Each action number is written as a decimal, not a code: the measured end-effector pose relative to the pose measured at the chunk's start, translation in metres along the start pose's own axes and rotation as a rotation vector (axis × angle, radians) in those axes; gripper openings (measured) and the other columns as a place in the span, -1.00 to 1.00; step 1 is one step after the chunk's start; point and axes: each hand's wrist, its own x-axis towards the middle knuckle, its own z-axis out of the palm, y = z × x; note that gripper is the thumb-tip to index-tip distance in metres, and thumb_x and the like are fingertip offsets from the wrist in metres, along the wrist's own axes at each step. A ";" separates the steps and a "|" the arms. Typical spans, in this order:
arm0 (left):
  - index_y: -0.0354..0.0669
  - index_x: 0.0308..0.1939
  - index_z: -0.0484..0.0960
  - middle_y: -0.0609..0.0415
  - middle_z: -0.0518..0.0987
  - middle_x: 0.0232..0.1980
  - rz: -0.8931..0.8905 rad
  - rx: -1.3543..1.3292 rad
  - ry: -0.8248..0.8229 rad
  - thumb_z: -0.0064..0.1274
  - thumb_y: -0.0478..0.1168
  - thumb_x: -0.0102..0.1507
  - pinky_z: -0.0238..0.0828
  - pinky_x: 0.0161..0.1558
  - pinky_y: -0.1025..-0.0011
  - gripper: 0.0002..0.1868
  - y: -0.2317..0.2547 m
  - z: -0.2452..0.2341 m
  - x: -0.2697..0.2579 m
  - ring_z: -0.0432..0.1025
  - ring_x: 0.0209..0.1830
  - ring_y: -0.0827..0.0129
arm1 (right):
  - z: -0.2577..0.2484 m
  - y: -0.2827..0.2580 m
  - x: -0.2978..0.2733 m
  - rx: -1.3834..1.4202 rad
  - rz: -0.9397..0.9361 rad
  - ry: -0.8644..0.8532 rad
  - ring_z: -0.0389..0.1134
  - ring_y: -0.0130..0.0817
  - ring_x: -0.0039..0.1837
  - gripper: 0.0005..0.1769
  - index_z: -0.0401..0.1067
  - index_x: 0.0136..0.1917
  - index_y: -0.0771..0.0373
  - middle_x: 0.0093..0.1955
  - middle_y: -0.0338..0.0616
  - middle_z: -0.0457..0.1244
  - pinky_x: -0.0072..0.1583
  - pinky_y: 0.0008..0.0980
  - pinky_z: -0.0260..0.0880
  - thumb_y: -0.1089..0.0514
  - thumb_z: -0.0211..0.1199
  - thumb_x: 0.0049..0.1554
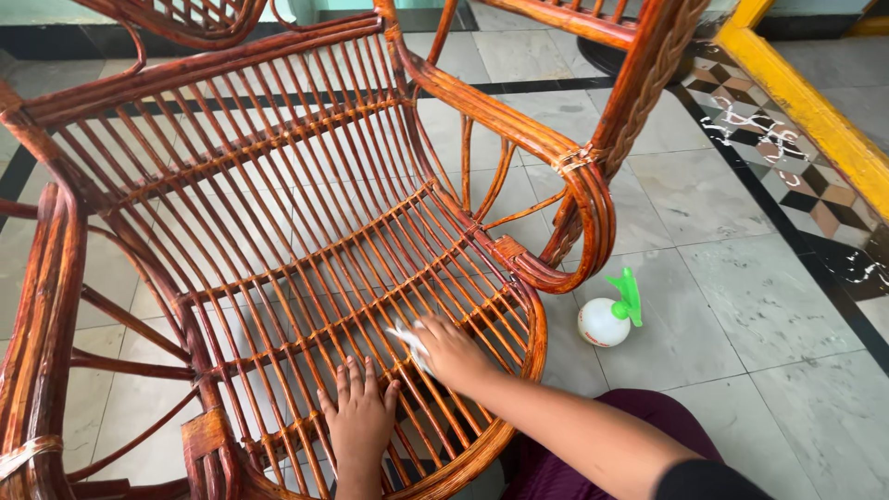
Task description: The person cleans a wicker chair by spraying it with liquid from a bottle and wiping the woven seat and frame with a cloth.
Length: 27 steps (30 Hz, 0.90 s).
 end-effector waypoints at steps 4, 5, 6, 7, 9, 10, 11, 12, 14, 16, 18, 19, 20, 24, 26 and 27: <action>0.24 0.59 -0.04 0.16 -0.06 0.65 0.008 -0.038 -0.032 -0.63 0.40 0.35 -0.42 0.52 -0.17 -0.22 -0.001 -0.005 0.002 -0.22 0.65 0.30 | 0.033 0.012 0.065 0.039 0.117 -0.009 0.03 0.02 0.61 -0.46 0.28 0.44 0.29 0.54 0.13 0.09 0.55 -0.06 0.08 0.01 0.15 0.28; 0.25 0.59 -0.04 0.17 -0.06 0.65 0.008 -0.051 -0.034 -0.64 0.40 0.35 -0.43 0.51 -0.17 -0.22 -0.001 -0.006 0.002 -0.22 0.65 0.31 | 0.032 0.011 0.073 0.036 0.135 0.005 0.00 0.03 0.62 -0.45 0.29 0.44 0.27 0.55 0.12 0.09 0.55 -0.05 0.05 -0.02 0.14 0.26; 0.25 0.58 -0.05 0.18 -0.07 0.65 0.009 -0.062 -0.037 -0.64 0.39 0.34 -0.44 0.51 -0.17 -0.22 -0.001 -0.007 0.002 -0.23 0.65 0.31 | 0.027 0.010 0.078 0.045 0.158 -0.057 -0.02 0.02 0.62 -0.40 0.26 0.45 0.27 0.55 0.12 0.07 0.55 -0.05 0.00 -0.09 0.11 0.27; 0.25 0.59 -0.05 0.18 -0.06 0.65 0.010 -0.050 -0.031 -0.65 0.39 0.35 -0.44 0.51 -0.17 -0.22 -0.002 -0.007 0.003 -0.22 0.65 0.31 | 0.021 0.007 0.080 0.054 0.182 -0.118 -0.05 0.01 0.62 -0.36 0.23 0.46 0.27 0.56 0.11 0.04 0.56 -0.05 -0.05 -0.17 0.08 0.27; 0.23 0.59 -0.04 0.17 -0.05 0.66 0.020 -0.027 -0.025 -0.66 0.38 0.36 -0.43 0.51 -0.18 -0.23 -0.003 -0.007 0.001 -0.21 0.66 0.32 | 0.007 -0.006 0.066 0.053 0.148 -0.211 -0.10 0.01 0.63 -0.29 0.19 0.48 0.27 0.57 0.11 0.01 0.57 -0.04 -0.14 -0.26 0.05 0.28; 0.25 0.59 -0.05 0.19 -0.06 0.65 0.019 -0.029 -0.042 -0.68 0.38 0.36 -0.44 0.51 -0.17 -0.23 -0.002 -0.007 0.002 -0.22 0.66 0.32 | -0.003 -0.008 0.054 0.039 0.090 -0.238 -0.13 0.02 0.63 -0.27 0.18 0.49 0.28 0.58 0.11 -0.01 0.57 -0.04 -0.17 -0.28 0.04 0.29; 0.26 0.60 -0.06 0.21 -0.06 0.65 0.017 -0.032 -0.058 -0.69 0.38 0.36 -0.44 0.52 -0.17 -0.23 -0.003 -0.008 0.003 -0.22 0.66 0.33 | -0.013 -0.008 0.041 0.026 0.031 -0.266 -0.16 0.02 0.64 -0.25 0.17 0.49 0.28 0.59 0.12 -0.02 0.57 -0.04 -0.21 -0.31 0.03 0.29; 0.27 0.60 -0.08 0.23 -0.06 0.65 0.016 -0.037 -0.074 -0.71 0.37 0.37 -0.44 0.53 -0.16 -0.24 -0.003 -0.007 0.003 -0.22 0.65 0.34 | -0.022 -0.008 0.025 0.027 -0.011 -0.251 -0.14 0.02 0.64 -0.27 0.18 0.49 0.28 0.59 0.12 -0.01 0.57 -0.03 -0.20 -0.27 0.02 0.30; 0.26 0.60 -0.06 0.24 -0.04 0.66 0.016 -0.031 -0.073 -0.71 0.38 0.38 -0.44 0.54 -0.15 -0.24 -0.004 -0.005 0.005 -0.21 0.66 0.34 | -0.035 -0.010 -0.016 0.030 -0.094 -0.220 -0.12 0.01 0.65 -0.32 0.20 0.50 0.28 0.58 0.12 0.02 0.59 -0.02 -0.18 -0.21 0.01 0.31; 0.27 0.60 -0.05 0.25 -0.02 0.65 0.015 -0.039 -0.070 -0.71 0.39 0.37 -0.44 0.54 -0.14 -0.23 -0.004 -0.004 0.005 -0.21 0.66 0.35 | -0.045 -0.018 -0.055 0.054 -0.130 -0.249 -0.13 0.03 0.65 -0.37 0.20 0.51 0.27 0.60 0.13 0.01 0.60 0.01 -0.22 -0.15 0.03 0.33; 0.31 0.60 -0.06 0.26 -0.02 0.65 0.010 -0.062 -0.067 -0.70 0.40 0.35 -0.45 0.54 -0.13 -0.23 -0.004 -0.004 0.004 -0.21 0.65 0.36 | -0.052 -0.020 -0.074 0.036 -0.142 -0.275 -0.14 0.03 0.66 -0.41 0.20 0.50 0.28 0.59 0.14 0.01 0.62 0.02 -0.24 -0.08 0.05 0.33; 0.30 0.60 -0.06 0.25 -0.02 0.65 0.012 -0.061 -0.068 -0.70 0.40 0.35 -0.45 0.54 -0.13 -0.23 -0.004 -0.004 0.005 -0.21 0.65 0.36 | -0.053 -0.019 -0.080 0.009 -0.134 -0.288 -0.14 0.03 0.66 -0.43 0.20 0.49 0.30 0.58 0.16 0.01 0.62 0.01 -0.24 -0.05 0.06 0.33; 0.29 0.60 -0.06 0.25 -0.02 0.65 0.015 -0.057 -0.075 -0.70 0.40 0.36 -0.45 0.54 -0.12 -0.23 -0.005 -0.004 0.005 -0.21 0.65 0.35 | -0.050 -0.019 -0.086 -0.014 -0.124 -0.306 -0.14 0.03 0.66 -0.44 0.20 0.47 0.32 0.57 0.17 0.02 0.63 0.00 -0.24 -0.01 0.07 0.32; 0.28 0.61 -0.07 0.26 -0.05 0.66 0.017 -0.042 -0.111 -0.72 0.39 0.37 -0.45 0.55 -0.12 -0.24 -0.004 -0.010 0.002 -0.22 0.66 0.36 | -0.021 0.008 -0.057 -0.188 -0.080 -0.082 -0.11 0.12 0.62 -0.43 0.21 0.49 0.32 0.57 0.18 0.02 0.53 -0.02 -0.19 0.12 0.07 0.25; 0.27 0.61 -0.11 0.27 -0.10 0.67 0.035 -0.049 -0.133 -0.73 0.38 0.37 -0.47 0.54 -0.13 -0.23 -0.003 -0.020 0.002 -0.24 0.66 0.36 | -0.003 0.022 -0.015 -0.072 0.052 -0.058 -0.08 0.09 0.60 -0.41 0.21 0.48 0.32 0.55 0.16 0.02 0.58 -0.01 -0.19 0.10 0.07 0.22; 0.27 0.62 -0.12 0.27 -0.12 0.67 0.041 -0.052 -0.145 -0.74 0.38 0.38 -0.48 0.54 -0.13 -0.23 -0.004 -0.024 0.001 -0.25 0.65 0.37 | 0.003 0.029 0.008 -0.048 0.067 -0.018 -0.06 0.09 0.61 -0.46 0.23 0.47 0.34 0.54 0.17 0.04 0.59 -0.03 -0.13 0.08 0.06 0.28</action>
